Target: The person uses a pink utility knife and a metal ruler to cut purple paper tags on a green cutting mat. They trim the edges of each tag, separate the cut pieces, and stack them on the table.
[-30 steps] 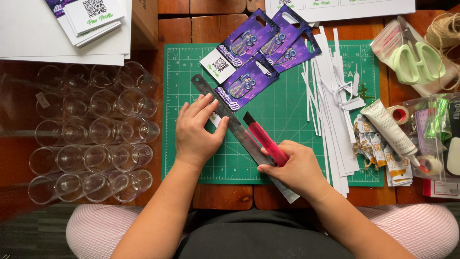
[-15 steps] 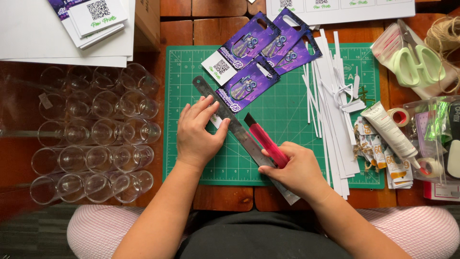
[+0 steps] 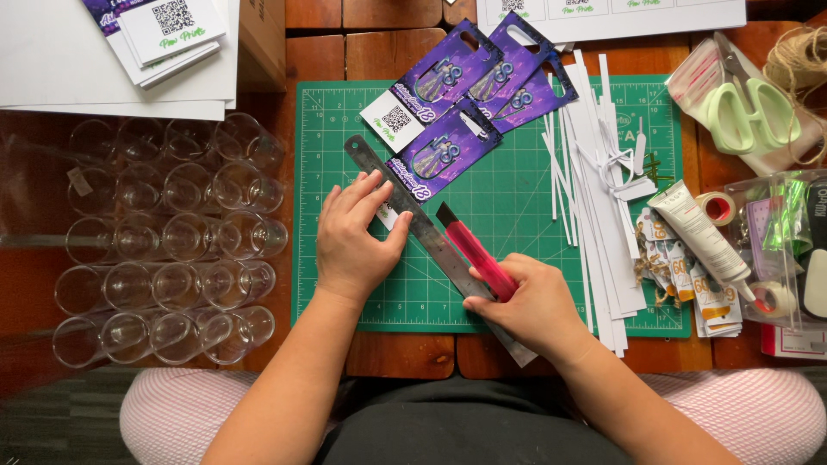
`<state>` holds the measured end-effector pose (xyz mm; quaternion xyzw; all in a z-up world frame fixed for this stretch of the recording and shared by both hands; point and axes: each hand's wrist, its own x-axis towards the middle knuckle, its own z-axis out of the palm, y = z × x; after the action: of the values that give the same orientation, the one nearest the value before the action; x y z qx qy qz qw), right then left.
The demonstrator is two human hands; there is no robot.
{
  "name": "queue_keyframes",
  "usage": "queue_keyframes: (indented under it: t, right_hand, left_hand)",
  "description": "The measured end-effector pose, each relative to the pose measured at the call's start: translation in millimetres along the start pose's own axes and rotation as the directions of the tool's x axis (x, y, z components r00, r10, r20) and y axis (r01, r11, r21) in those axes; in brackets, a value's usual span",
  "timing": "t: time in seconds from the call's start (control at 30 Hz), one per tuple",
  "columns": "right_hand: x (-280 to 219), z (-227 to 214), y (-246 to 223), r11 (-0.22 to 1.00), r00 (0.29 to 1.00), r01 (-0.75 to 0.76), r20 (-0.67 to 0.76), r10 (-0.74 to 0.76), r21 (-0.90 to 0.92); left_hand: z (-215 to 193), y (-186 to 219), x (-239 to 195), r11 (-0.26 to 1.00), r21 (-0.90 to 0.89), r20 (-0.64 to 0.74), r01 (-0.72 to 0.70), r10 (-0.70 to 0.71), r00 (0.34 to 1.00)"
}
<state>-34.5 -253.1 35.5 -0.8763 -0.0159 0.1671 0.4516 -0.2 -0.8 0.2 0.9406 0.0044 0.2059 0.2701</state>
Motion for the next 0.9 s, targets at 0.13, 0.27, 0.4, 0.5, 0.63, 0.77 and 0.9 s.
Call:
queue_keyframes:
  t: [0.13,0.27,0.4,0.5,0.63,0.77,0.9]
  right_hand:
    - [-0.1,-0.4,-1.2,1.000,1.000,-0.014,-0.001,0.014,-0.011]
    - [-0.2,-0.5,-1.4,1.000,1.000,-0.007,0.007,0.007,-0.031]
    - [0.6,-1.4,-3.4,1.000,1.000,-0.004,0.009,0.005,-0.028]
    - [0.5,-1.4,-2.4,0.999,1.000,-0.009,0.010,0.010,-0.033]
    - [0.3,-1.2,-3.0,0.999,1.000,-0.020,0.015,0.021,-0.038]
    - [0.2,-1.4,-4.1,0.999,0.999,-0.030,0.008,0.031,-0.028]
    - [-0.1,-1.3,-4.5,0.999,0.999,-0.033,0.008,0.034,-0.038]
  left_hand:
    - [0.3,0.0,0.1,1.000,0.002,0.001,0.002,-0.002,1.000]
    - [-0.6,0.9,0.7,1.000,-0.003,-0.001,0.001,-0.001,1.000]
    - [-0.6,0.8,0.9,1.000,-0.004,-0.006,-0.007,0.007,1.000]
    - [-1.2,2.3,0.8,1.000,-0.002,-0.008,-0.006,0.006,1.000]
    - [-1.9,3.1,0.8,1.000,0.005,-0.008,-0.010,0.010,1.000]
    - [-1.5,3.1,0.5,1.000,0.020,-0.008,-0.013,0.014,1.000]
    - [-1.4,2.0,-0.2,0.999,0.034,-0.009,-0.023,0.023,1.000]
